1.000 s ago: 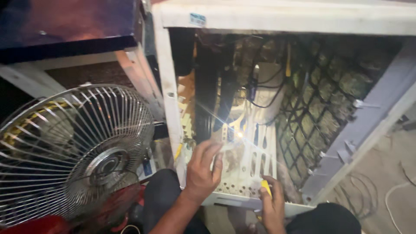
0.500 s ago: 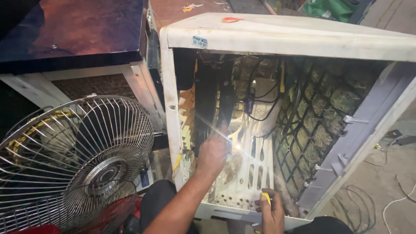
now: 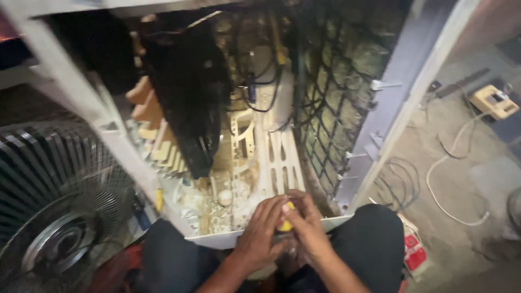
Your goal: The person sits on the floor and works on a white electrical component, possibly a motor, inside an open appliance casing. They use a flashlight to inspect the interior, handle a roll of yellow tape, and manipulate the component with their hands, appearing to clean or adjust it.
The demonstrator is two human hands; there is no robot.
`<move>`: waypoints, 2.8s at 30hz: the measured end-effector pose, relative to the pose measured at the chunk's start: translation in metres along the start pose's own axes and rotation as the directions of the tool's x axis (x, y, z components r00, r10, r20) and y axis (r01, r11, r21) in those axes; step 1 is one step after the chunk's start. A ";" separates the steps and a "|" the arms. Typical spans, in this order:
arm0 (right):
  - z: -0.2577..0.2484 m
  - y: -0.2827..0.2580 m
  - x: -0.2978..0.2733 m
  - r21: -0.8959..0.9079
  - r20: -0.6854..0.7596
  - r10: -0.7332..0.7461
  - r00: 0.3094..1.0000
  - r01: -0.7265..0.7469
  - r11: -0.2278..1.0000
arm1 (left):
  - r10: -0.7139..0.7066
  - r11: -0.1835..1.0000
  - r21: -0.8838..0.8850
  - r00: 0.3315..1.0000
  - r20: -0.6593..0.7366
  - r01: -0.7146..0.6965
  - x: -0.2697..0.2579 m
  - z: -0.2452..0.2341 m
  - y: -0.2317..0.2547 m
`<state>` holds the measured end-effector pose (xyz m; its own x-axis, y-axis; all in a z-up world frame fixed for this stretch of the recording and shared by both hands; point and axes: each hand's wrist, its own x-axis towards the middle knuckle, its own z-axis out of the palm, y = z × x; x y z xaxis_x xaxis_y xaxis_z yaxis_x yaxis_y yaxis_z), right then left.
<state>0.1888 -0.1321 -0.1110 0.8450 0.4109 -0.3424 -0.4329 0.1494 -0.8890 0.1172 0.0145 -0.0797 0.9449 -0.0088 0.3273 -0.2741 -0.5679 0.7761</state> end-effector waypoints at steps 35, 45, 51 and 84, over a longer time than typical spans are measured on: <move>-0.054 0.098 0.456 -0.360 -0.226 -0.419 0.880 0.324 0.875 | -0.498 0.864 -0.060 0.835 -0.233 0.499 -0.021 0.038 -0.116; -0.091 0.087 0.393 -0.576 -0.151 -0.366 0.918 0.219 0.787 | -0.503 0.864 -0.173 0.824 -0.260 0.473 -0.013 0.019 -0.079; -0.066 0.052 0.327 -0.654 -0.242 -0.514 0.823 0.253 0.713 | -0.552 0.829 -0.299 0.781 -0.292 0.473 -0.016 0.007 -0.081; -0.098 0.045 0.376 -0.757 -0.185 -0.191 0.964 -0.016 0.653 | -0.628 0.775 -0.264 0.746 -0.220 0.574 0.071 0.108 -0.305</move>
<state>0.5182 -0.0585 -0.3092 0.9554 0.2012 -0.2162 -0.0580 -0.5901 -0.8053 0.2875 0.0979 -0.3513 0.8380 0.5314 -0.1244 0.2827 -0.2278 0.9317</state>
